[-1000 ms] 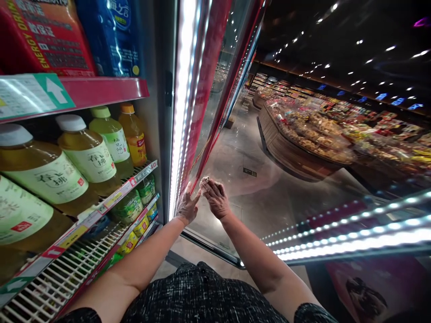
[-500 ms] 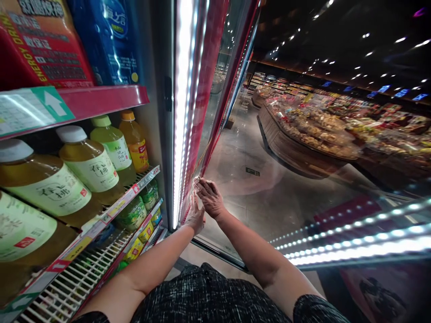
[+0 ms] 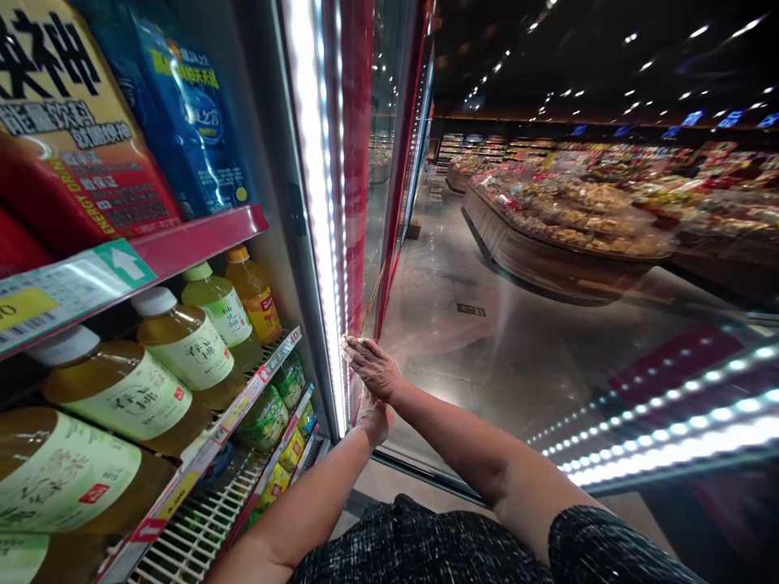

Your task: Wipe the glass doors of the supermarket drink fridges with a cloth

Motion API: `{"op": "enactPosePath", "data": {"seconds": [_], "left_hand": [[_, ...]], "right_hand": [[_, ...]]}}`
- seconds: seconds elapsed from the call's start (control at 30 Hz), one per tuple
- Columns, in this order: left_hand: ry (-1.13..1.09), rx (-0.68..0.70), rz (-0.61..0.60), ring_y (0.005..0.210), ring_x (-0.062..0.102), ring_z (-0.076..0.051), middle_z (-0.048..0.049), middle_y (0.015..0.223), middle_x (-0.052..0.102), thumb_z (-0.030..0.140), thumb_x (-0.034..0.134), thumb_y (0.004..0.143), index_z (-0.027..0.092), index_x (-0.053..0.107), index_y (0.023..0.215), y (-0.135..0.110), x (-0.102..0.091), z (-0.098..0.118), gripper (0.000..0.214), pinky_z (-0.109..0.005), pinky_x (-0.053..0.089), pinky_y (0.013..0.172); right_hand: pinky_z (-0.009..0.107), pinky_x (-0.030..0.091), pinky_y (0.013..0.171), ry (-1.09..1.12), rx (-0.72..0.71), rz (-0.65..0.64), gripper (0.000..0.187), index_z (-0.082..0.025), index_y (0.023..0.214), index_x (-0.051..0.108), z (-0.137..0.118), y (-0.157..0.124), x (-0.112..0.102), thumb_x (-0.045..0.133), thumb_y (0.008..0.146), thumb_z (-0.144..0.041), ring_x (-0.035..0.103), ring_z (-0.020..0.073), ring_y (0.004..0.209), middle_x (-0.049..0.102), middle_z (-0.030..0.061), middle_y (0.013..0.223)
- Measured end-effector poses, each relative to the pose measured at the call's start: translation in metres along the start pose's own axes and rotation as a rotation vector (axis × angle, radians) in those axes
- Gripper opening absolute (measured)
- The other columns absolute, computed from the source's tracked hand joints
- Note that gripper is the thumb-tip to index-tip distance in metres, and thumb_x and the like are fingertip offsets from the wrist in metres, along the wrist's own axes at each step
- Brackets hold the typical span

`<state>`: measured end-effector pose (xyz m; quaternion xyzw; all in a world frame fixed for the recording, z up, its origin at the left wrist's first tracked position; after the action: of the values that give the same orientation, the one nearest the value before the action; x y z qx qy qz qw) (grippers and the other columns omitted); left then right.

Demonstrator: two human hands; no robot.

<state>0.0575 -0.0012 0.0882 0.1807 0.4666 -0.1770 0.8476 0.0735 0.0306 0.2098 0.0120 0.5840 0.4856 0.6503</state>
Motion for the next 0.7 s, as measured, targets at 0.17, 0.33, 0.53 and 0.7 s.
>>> {"op": "enactPosePath", "data": {"seconds": [0.17,0.33,0.53,0.7], "left_hand": [[0.076,-0.135,-0.106,0.123,0.059,-0.025,-0.0112,0.140,0.057,0.040,0.065,0.096,0.024,0.063,0.128,0.000,-0.005,0.000,0.036,-0.044,0.054,0.102],[0.101,-0.195,-0.212,0.154,0.029,-0.039,-0.0235,0.165,0.026,0.030,0.072,0.086,0.019,0.050,0.150,-0.002,-0.017,0.005,0.069,-0.051,0.032,0.123],[0.128,-0.246,-0.260,0.158,0.010,-0.044,-0.0244,0.169,0.019,0.028,0.065,0.084,0.013,0.052,0.149,-0.006,-0.032,0.013,0.069,-0.059,0.009,0.129],[0.121,-0.242,-0.256,0.158,0.002,-0.044,-0.0220,0.172,0.008,0.028,0.068,0.084,0.015,0.048,0.153,-0.006,-0.042,0.021,0.073,-0.056,0.009,0.129]], "right_hand": [[0.038,0.030,0.129,-0.054,0.050,0.093,0.042,-0.020,0.146,0.055,0.017,0.038,-0.030,0.048,0.105,-0.019,0.036,0.0176,0.153,0.048,0.0021,0.159],[0.042,0.023,0.132,-0.053,0.143,0.170,0.047,-0.019,0.150,0.051,0.026,0.056,-0.048,0.046,0.104,-0.014,0.030,0.0202,0.156,0.045,0.0047,0.162],[0.042,0.033,0.129,-0.034,-0.037,0.200,0.042,-0.014,0.145,0.056,0.015,0.043,-0.038,0.047,0.104,-0.013,0.048,0.0206,0.146,0.051,0.0077,0.157],[0.044,0.025,0.132,-0.022,0.092,0.213,0.046,-0.021,0.150,0.051,0.034,0.047,-0.067,0.049,0.105,-0.016,0.034,0.0188,0.154,0.044,0.0044,0.161]]}}
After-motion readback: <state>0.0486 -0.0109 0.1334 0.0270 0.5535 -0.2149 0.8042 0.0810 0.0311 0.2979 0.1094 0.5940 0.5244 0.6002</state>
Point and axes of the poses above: each hand's wrist, its own y-axis towards the middle knuckle, its own x-axis out of the palm, z = x × y, the point moved 6 cm from there along y, towards the middle knuckle
